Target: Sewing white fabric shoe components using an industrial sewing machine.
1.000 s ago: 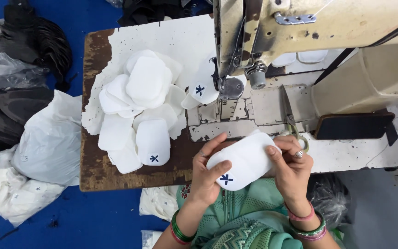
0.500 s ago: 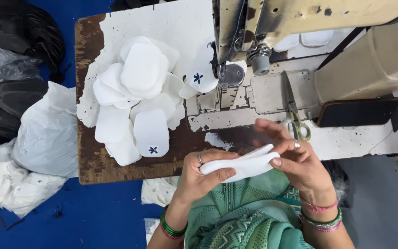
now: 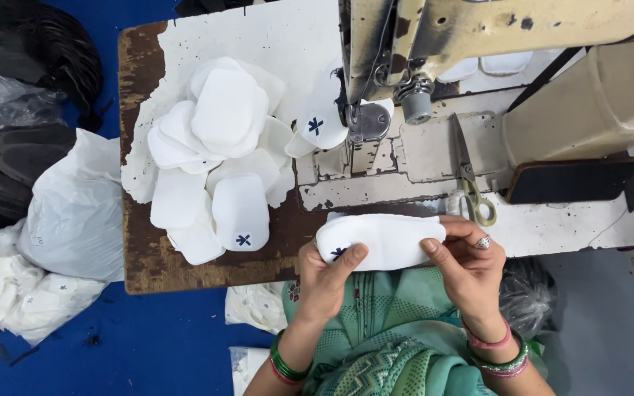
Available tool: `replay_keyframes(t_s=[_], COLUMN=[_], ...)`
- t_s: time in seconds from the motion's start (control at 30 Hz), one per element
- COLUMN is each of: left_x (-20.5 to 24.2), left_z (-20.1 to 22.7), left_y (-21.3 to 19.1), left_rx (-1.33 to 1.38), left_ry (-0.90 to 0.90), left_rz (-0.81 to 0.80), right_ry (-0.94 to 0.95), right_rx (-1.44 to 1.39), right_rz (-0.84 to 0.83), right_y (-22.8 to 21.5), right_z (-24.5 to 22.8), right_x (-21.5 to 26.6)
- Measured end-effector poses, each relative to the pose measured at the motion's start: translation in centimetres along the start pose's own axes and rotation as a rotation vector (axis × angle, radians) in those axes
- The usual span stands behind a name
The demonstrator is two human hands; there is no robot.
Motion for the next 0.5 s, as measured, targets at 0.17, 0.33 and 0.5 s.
replay_keyframes(t_s=[0.17, 0.33, 0.5], left_x=[-0.4, -0.6, -1.7], left_z=[2.5, 1.6, 1.9], left_y=[0.6, 0.1, 0.9], left_rx=[-0.324, -0.286, -0.030], left_ry=[0.108, 0.038, -0.049], left_rz=[-0.055, -0.071, -0.037], right_ry=[0.071, 0.145, 0.313], right_rx=[0.094, -0.238, -0.429], right_rz=[-0.048, -0.028, -0.059], right_y=[-0.6, -2.1, -1.0], right_z=[-0.6, 2.6, 2.4], right_x=[-0.4, -0.9, -1.6])
Point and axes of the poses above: each hand's wrist, its own x-axis away from the middle knuckle, its own y-axis out of the palm, z = x × y, the point moved 4 cm from there along -x, towards the middle knuckle, and after that the axes turned 3 degrees about y, right-handed, at the moved point
